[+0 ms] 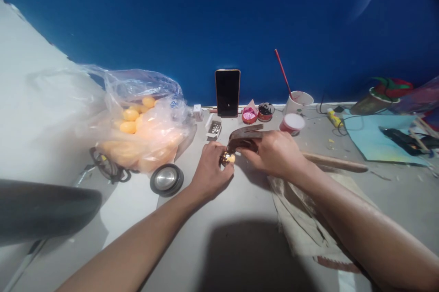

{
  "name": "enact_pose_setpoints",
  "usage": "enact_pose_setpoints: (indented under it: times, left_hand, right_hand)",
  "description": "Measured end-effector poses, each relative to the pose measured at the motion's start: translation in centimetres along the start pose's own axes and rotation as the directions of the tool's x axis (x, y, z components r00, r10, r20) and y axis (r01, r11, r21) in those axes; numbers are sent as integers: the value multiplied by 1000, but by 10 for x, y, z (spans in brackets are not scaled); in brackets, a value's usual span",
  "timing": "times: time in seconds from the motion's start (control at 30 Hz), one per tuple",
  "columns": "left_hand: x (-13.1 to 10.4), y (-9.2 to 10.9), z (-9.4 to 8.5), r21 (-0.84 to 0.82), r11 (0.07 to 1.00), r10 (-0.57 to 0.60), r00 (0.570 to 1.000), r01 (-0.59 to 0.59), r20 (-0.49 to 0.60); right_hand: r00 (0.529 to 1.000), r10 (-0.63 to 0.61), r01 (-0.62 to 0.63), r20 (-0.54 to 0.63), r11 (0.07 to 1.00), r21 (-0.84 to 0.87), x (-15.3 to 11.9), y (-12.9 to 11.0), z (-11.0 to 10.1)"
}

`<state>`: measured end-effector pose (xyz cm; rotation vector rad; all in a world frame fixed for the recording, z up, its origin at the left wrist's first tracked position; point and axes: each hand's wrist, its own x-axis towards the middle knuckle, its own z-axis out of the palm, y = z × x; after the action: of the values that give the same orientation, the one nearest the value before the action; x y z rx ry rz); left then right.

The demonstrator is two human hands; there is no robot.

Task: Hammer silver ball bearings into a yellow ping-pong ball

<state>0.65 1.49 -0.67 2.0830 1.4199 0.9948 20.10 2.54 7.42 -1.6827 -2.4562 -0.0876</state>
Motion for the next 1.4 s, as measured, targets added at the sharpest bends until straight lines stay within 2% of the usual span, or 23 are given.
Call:
enact_pose_setpoints:
  times: [0.17, 0.23, 0.37, 0.47, 0.63, 0.73, 0.83, 1.03, 1.17, 1.3, 1.4]
  left_hand:
    - [-3, -8, 4, -75, 992, -103, 994, 102, -18]
    - [-3, -9, 4, -95, 989, -114, 993, 113, -3]
    - [-3, -8, 2, -111, 986, -123, 992, 125, 24]
    - [-2, -8, 1, -97, 984, -147, 989, 148, 21]
    - [-2, -8, 3, -69, 994, -89, 996, 89, 3]
    - [-2, -4, 2, -21, 998, -57, 998, 57, -5]
    - [-2, 1, 0, -3, 997, -73, 997, 73, 7]
    - [-2, -4, 4, -97, 992, -88, 996, 86, -21]
    - [-3, -10, 7, -161, 975, -159, 987, 154, -17]
    - [-1, -6, 3, -266, 933, -249, 968, 242, 6]
    - [-1, -3, -1, -280, 931, -250, 968, 236, -17]
  right_hand:
    - [999, 25, -24, -45, 999, 21, 0, 0, 0]
    - [999, 15, -13, -52, 999, 37, 0, -1, -1]
    - [1000, -10, 10, 5, 999, 31, -1, -3, -2]
    - [1000, 2, -2, -26, 1000, 31, -1, -4, -3]
    - [1000, -6, 7, -9, 999, 33, -1, -3, -1]
    - [999, -1, 5, -52, 998, 66, -1, -2, 1]
    - [995, 1, 8, -101, 996, 89, -1, -2, 2]
    - [999, -38, 40, -38, 997, 70, -2, -5, 3]
    - [996, 28, -24, -87, 999, 47, 2, 2, 7]
    - [995, 102, -102, 14, 995, 17, 9, 11, 11]
    - [992, 99, -100, 76, 995, 8, 13, 12, 12]
